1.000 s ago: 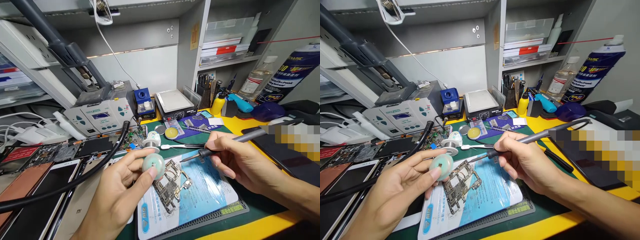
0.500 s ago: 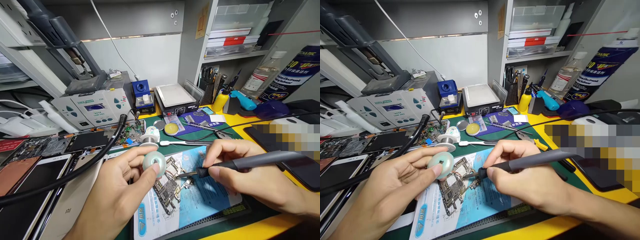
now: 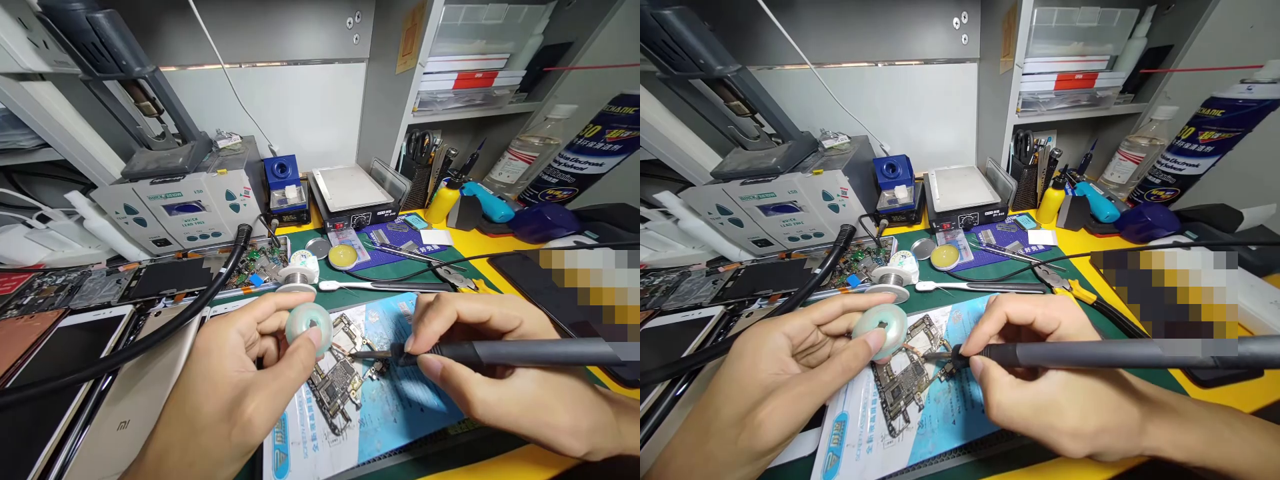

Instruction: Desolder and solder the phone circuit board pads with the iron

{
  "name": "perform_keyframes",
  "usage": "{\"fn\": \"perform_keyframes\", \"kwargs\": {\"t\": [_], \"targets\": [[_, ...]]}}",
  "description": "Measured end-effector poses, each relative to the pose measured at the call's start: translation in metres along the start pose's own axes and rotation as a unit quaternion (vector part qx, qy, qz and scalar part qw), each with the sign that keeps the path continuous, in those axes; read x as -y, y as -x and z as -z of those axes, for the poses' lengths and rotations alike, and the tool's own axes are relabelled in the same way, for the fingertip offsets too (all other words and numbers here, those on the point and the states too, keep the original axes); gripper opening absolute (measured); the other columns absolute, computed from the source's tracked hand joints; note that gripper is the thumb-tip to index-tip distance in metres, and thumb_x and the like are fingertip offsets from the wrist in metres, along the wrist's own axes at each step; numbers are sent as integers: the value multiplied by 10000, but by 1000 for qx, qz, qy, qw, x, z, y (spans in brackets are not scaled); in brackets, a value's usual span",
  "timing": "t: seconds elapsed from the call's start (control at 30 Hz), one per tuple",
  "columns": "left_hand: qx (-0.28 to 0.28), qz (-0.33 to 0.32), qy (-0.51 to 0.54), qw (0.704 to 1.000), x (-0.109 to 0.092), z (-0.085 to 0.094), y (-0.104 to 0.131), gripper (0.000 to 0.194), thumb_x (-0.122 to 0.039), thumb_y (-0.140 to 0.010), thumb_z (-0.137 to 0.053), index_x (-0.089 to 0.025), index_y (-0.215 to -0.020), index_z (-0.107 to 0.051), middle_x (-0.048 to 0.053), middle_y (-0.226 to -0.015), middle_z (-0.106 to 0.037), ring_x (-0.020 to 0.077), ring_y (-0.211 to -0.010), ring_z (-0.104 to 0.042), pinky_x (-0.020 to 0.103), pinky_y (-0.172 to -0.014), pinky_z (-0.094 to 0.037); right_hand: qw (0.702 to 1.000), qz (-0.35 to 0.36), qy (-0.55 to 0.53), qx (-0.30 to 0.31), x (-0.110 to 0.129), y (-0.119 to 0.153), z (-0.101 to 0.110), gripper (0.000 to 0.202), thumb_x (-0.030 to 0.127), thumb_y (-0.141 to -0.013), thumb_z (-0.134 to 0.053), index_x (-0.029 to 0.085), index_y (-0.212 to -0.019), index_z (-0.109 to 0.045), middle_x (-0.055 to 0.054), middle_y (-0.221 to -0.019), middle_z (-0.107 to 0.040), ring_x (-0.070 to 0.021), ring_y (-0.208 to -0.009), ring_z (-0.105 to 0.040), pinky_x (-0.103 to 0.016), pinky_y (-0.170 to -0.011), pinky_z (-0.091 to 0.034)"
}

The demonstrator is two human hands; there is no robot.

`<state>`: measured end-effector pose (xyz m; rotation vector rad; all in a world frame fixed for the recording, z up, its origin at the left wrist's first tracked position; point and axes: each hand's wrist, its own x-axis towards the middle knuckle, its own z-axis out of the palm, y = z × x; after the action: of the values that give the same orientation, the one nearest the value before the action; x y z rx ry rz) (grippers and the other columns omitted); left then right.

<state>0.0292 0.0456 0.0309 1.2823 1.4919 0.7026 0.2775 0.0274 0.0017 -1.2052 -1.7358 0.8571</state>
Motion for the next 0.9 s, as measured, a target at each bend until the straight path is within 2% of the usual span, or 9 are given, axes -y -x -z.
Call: {"fn": "perform_keyframes", "kwargs": {"t": [0.17, 0.33, 0.63, 0.77, 0.9], "targets": [[0, 0, -8, 1000, -1, 0, 0, 626, -600, -789, -768, -209, -1271, -683, -32, -736, -639, 354, -978, -790, 378, -770, -583, 1000, 8, 7, -1, -1, 3, 0, 160, 111, -818, -713, 265, -781, -733, 36, -624, -661, -115, -499, -539, -198, -447, -447], [-2, -3, -12, 1000, 1, -2, -1, 641, -622, -787, -750, -211, -1271, -671, 36, -926, -794, 308, -882, -763, 352, -657, -513, 1000, 15, 15, -3, -1, 3, -1, 166, 117, -839, -705, 272, -788, -731, 46, -617, -667, -109, -492, -545, -184, -446, -445], [-5, 0, -20, 1000, 1, -3, -2, 617, -603, -790, -748, -218, -1267, -677, 64, -1033, -861, 283, -851, -780, 331, -610, -448, 999, 10, 53, 6, 0, 3, 2, 147, 112, -809, -725, 253, -770, -732, 22, -653, -709, -133, -529, -602, -207, -475, -479], [-2, -8, -24, 1000, 1, -3, -2, 609, -615, -803, -746, -216, -1259, -685, 60, -985, -856, 267, -834, -761, 321, -606, -416, 998, 32, 52, -12, 3, 3, -1, 182, 79, -778, -710, 257, -739, -708, 34, -638, -702, -133, -527, -606, -213, -487, -478], [-17, -20, -33, 999, 3, -6, -2, 588, -610, -806, -735, -215, -1241, -712, 36, -890, -824, 185, -647, -639, 296, -564, -373, 996, 53, 61, -26, 3, 4, -2, 205, 62, -757, -720, 267, -751, -710, 48, -646, -720, -132, -536, -632, -220, -527, -500]]}}
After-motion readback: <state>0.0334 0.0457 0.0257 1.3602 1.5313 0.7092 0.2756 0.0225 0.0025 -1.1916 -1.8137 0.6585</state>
